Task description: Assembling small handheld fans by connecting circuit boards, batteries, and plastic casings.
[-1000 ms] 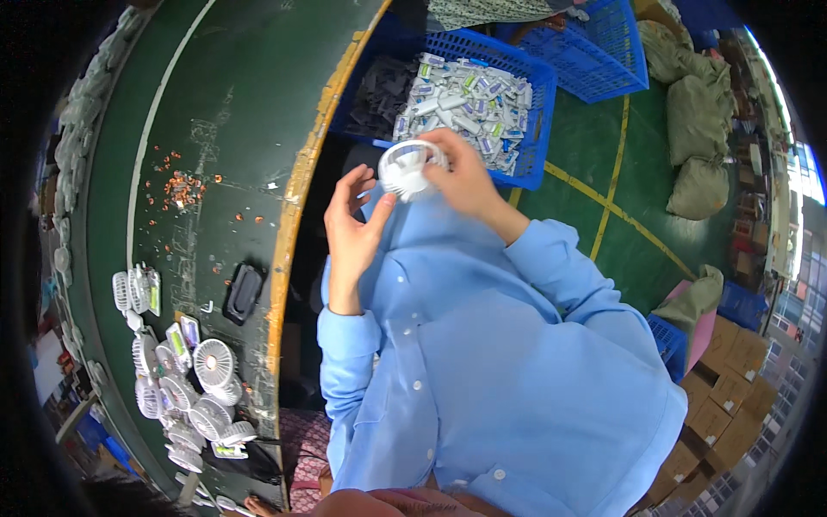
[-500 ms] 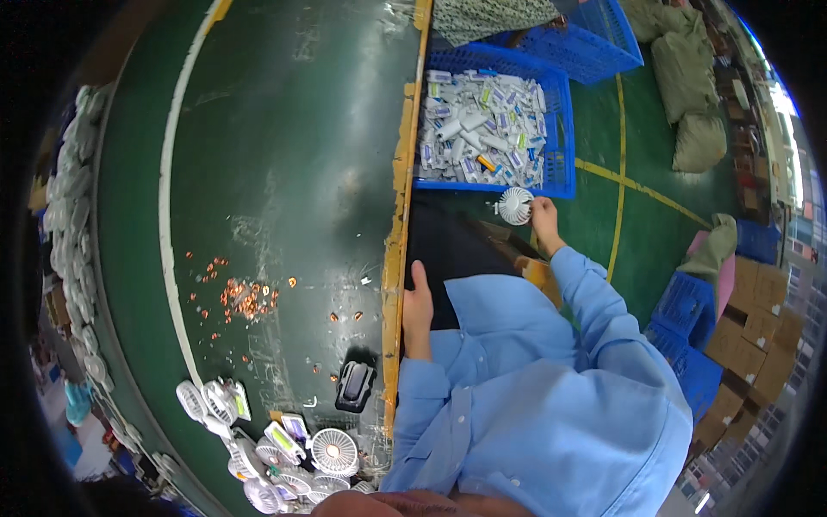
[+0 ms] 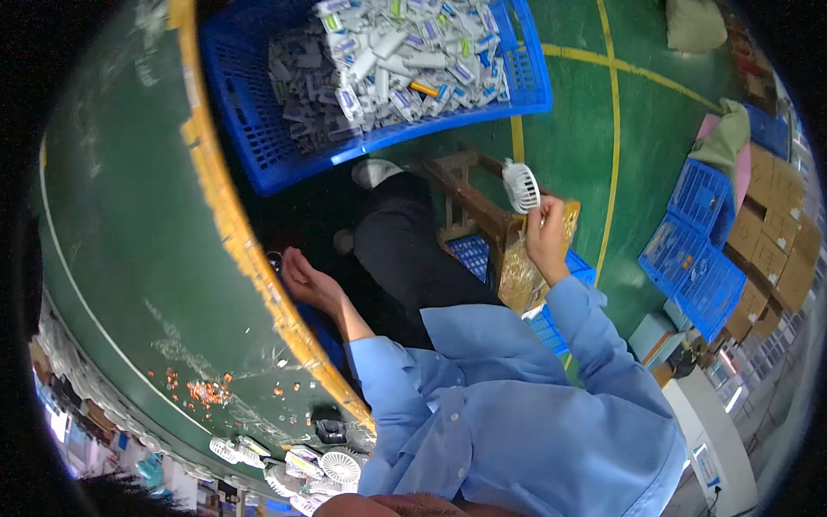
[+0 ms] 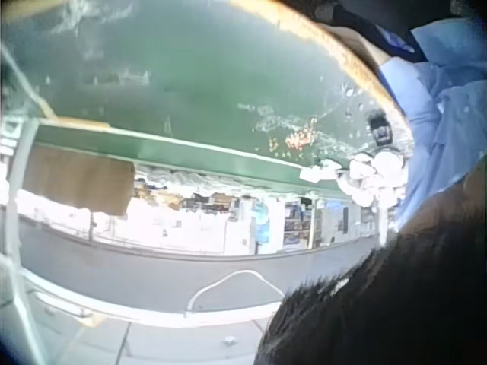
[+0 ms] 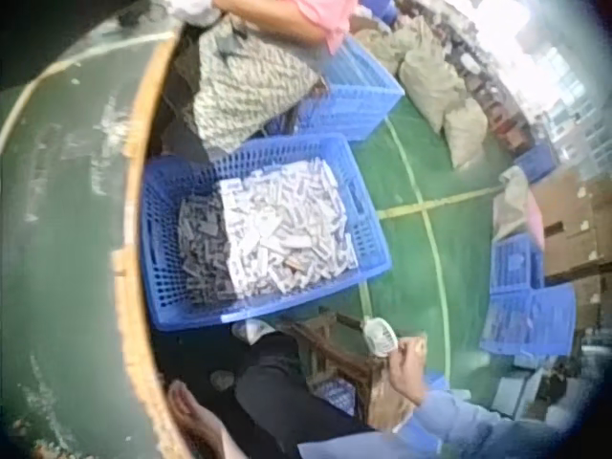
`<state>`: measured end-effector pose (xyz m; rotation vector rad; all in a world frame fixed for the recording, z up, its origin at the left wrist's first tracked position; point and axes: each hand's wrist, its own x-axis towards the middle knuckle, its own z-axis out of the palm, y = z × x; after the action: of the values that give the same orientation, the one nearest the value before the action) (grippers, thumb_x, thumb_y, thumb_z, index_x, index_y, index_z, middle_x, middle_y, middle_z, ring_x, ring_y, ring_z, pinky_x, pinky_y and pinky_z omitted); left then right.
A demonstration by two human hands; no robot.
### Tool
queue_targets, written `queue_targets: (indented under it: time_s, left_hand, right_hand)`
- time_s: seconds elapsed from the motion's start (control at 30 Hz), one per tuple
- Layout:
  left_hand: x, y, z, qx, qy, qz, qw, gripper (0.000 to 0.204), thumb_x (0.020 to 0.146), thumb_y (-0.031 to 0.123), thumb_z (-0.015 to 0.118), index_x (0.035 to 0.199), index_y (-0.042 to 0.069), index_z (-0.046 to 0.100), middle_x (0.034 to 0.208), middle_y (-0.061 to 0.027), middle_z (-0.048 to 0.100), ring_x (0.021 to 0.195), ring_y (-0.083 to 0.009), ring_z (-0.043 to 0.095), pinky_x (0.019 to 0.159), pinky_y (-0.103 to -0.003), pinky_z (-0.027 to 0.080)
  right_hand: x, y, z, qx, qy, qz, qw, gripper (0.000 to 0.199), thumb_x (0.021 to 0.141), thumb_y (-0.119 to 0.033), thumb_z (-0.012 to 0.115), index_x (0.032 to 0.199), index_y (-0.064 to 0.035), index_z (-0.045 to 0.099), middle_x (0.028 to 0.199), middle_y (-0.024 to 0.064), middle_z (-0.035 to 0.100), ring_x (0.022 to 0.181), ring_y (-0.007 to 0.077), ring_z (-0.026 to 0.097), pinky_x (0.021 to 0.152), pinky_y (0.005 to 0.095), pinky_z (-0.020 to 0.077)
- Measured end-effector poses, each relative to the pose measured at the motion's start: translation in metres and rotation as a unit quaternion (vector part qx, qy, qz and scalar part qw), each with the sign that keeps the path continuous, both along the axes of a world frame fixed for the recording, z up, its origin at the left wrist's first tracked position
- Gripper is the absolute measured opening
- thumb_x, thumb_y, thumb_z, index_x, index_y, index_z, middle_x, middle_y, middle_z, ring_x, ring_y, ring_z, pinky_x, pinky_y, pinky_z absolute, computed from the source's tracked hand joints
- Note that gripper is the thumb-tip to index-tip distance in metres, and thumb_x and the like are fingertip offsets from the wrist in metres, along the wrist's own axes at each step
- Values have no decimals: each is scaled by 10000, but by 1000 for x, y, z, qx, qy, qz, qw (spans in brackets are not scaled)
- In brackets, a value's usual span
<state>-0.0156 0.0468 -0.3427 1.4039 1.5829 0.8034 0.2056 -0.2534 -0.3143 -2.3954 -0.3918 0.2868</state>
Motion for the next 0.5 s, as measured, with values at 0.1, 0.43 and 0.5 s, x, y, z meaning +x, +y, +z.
queue_targets:
  time_s: [0.1,0.43,0.5]
  left_hand:
    - [22,20,-19,1,-15,29,999,285,951,157,522,1127,-66,547,1125,-204,596,1055,-263,576,931,-343,448]
    - [51,156,-141,7,28,175,984,393,876,318,540,1077,-17,583,1027,-146,616,989,-249,580,879,-375,439]
    - [43,204,-158,-88,-74,198,974,370,901,298,479,1078,-10,582,1003,-142,612,962,-260,588,860,-402,460]
  right_hand:
    - [16,23,-25,62,49,-67,995,105,928,-45,484,1018,4,458,868,86,547,778,132,529,691,271,450]
    - [52,-18,-71,94,-14,-131,987,103,917,-55,537,987,-43,463,918,43,533,835,105,516,735,248,439]
    - [64,-10,-48,107,-68,-172,977,118,901,-47,551,979,-44,462,903,30,506,801,108,494,717,244,427]
